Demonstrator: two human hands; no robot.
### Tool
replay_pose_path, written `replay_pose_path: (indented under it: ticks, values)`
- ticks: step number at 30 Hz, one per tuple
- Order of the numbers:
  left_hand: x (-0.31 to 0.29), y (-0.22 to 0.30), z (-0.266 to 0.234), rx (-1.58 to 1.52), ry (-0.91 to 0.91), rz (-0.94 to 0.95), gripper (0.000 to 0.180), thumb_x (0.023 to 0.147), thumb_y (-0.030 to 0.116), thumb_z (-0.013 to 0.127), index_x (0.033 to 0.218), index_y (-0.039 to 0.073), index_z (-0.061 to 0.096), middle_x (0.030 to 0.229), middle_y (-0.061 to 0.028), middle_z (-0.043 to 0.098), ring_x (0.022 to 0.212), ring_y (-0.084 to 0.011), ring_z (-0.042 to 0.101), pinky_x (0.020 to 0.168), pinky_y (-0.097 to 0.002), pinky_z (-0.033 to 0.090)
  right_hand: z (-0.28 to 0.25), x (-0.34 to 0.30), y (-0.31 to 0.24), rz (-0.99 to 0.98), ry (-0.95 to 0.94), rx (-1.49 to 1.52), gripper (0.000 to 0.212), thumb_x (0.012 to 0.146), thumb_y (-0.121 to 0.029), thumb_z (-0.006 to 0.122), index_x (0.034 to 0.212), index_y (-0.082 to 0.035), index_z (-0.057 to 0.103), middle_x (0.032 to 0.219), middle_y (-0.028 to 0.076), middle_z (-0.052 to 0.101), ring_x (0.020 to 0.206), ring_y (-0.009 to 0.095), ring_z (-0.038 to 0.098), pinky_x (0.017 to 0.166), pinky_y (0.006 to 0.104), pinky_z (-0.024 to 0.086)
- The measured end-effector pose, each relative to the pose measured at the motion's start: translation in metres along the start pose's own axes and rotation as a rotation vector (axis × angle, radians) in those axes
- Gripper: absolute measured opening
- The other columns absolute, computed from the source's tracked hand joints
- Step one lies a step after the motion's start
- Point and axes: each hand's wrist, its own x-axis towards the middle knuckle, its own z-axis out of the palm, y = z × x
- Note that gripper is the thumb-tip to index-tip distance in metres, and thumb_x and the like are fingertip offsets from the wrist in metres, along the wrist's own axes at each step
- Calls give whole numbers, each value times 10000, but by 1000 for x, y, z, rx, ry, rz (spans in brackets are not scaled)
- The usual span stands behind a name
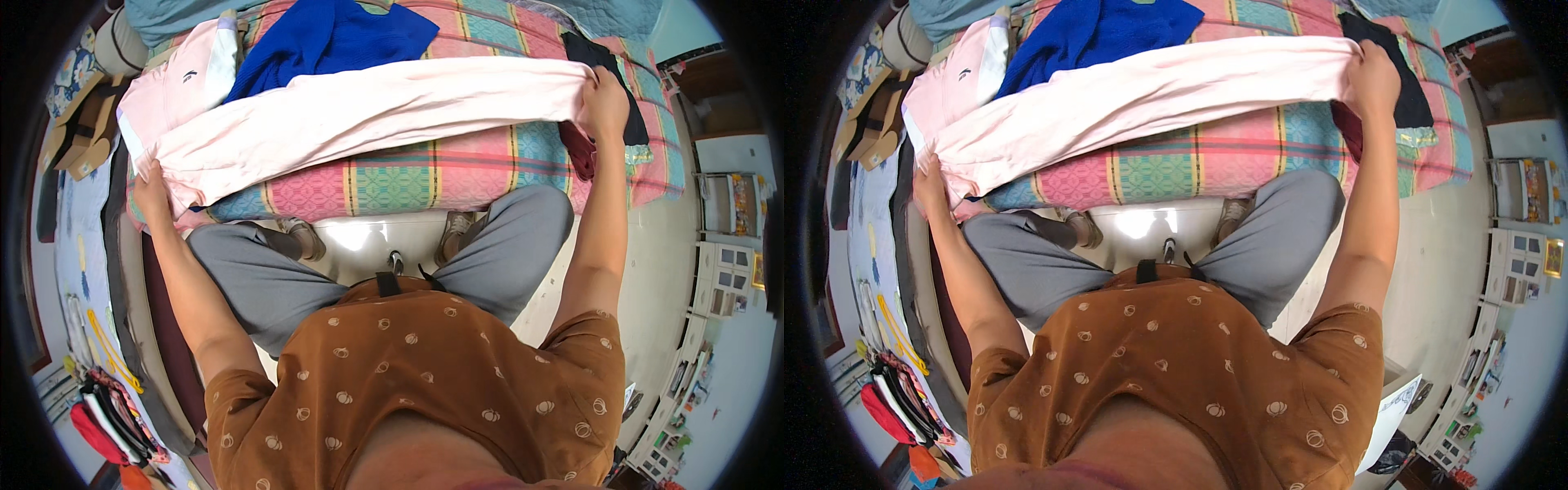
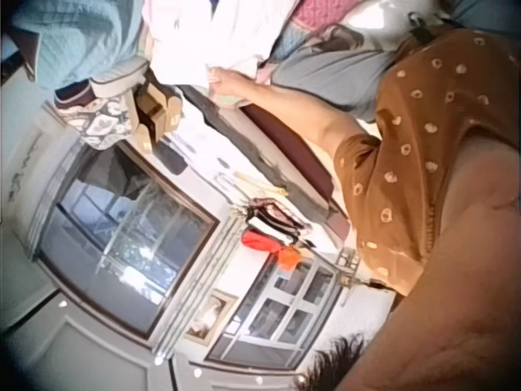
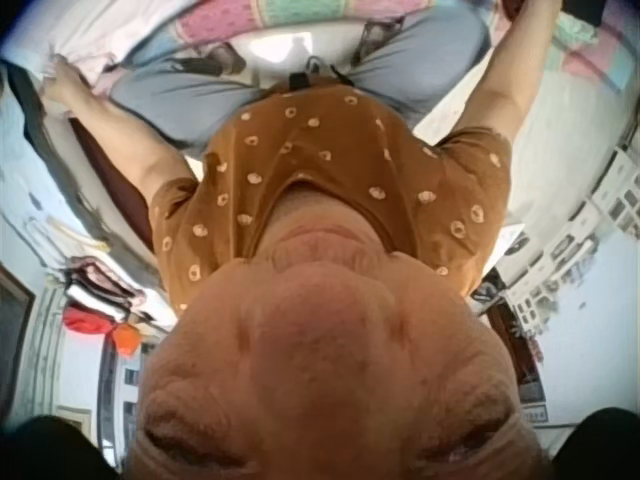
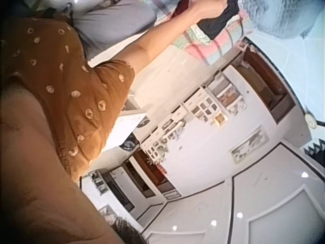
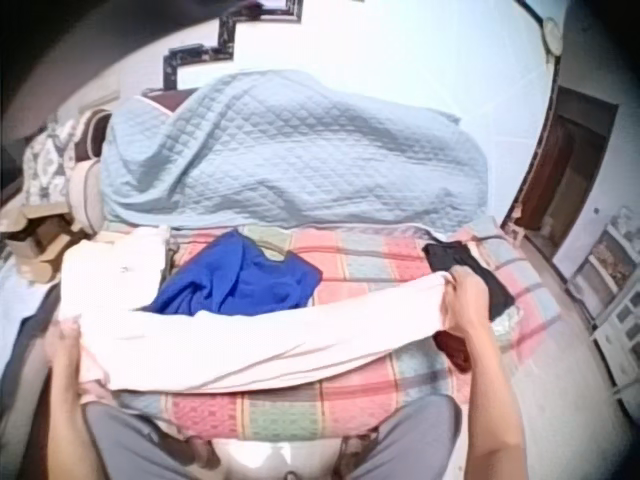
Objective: The person sits on the floor and folds several items of clothing by hand. They fold a light-colored shirt, a blue sweater, and a pair of black pants, stacking them neatly. Finally, they fold a large patterned quilt.
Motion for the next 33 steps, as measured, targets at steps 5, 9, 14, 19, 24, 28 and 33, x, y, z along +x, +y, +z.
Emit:
replay_pose_path:
  ticks: [5,9,14,19,24,28,33]
  values:
    - [2,3,19,-50,-139,3,537,905,333,680,1221,-99,630,1172,-209,683,1074,-269,635,949,-359,465,94,17,37,62,-390,-167,385,836,-218,606,1195,-88,660,1228,192,639,1122,377,625,925,452,512]
    - [4,-22,8,-89,-210,-24,571,912,322,671,1262,-121,590,1216,-222,655,1102,-271,611,969,-362,453,95,-15,-67,-122,-46,252,365,810,-118,653,1171,-64,664,1146,174,669,1050,366,637,898,454,515]
    - [6,-28,6,-276,-329,-28,540,942,271,640,1283,-140,562,1260,-207,625,1114,-252,592,984,-337,437,82,-94,-161,-459,-96,606,277,797,-176,682,1049,-67,647,1079,130,639,1010,333,609,876,447,487]
    - [4,-26,4,-305,-297,-98,538,934,269,653,1280,-134,568,1252,-201,628,1100,-242,596,963,-333,450,68,-106,-207,-620,94,561,202,786,-156,640,978,-99,614,1020,66,601,906,270,575,808,385,449]
    - [-6,-11,6,-134,-179,-26,571,902,299,686,1264,-130,581,1216,-228,650,1074,-259,623,947,-346,469,78,-112,-242,-672,131,595,122,772,-134,607,890,-109,588,929,52,559,827,238,546,716,365,416]
    - [-20,10,3,-203,-214,-44,520,904,278,682,1239,-113,614,1202,-204,668,1082,-250,627,959,-336,457,82,-109,-258,-590,158,596,124,750,-123,650,849,-112,576,875,46,543,822,243,548,715,380,414]
    - [-16,3,2,-206,-216,-88,537,905,280,683,1253,-121,598,1220,-207,656,1096,-252,619,964,-333,454,66,-105,-257,-537,85,726,185,717,-105,722,822,-113,571,858,50,549,823,263,557,713,392,416]
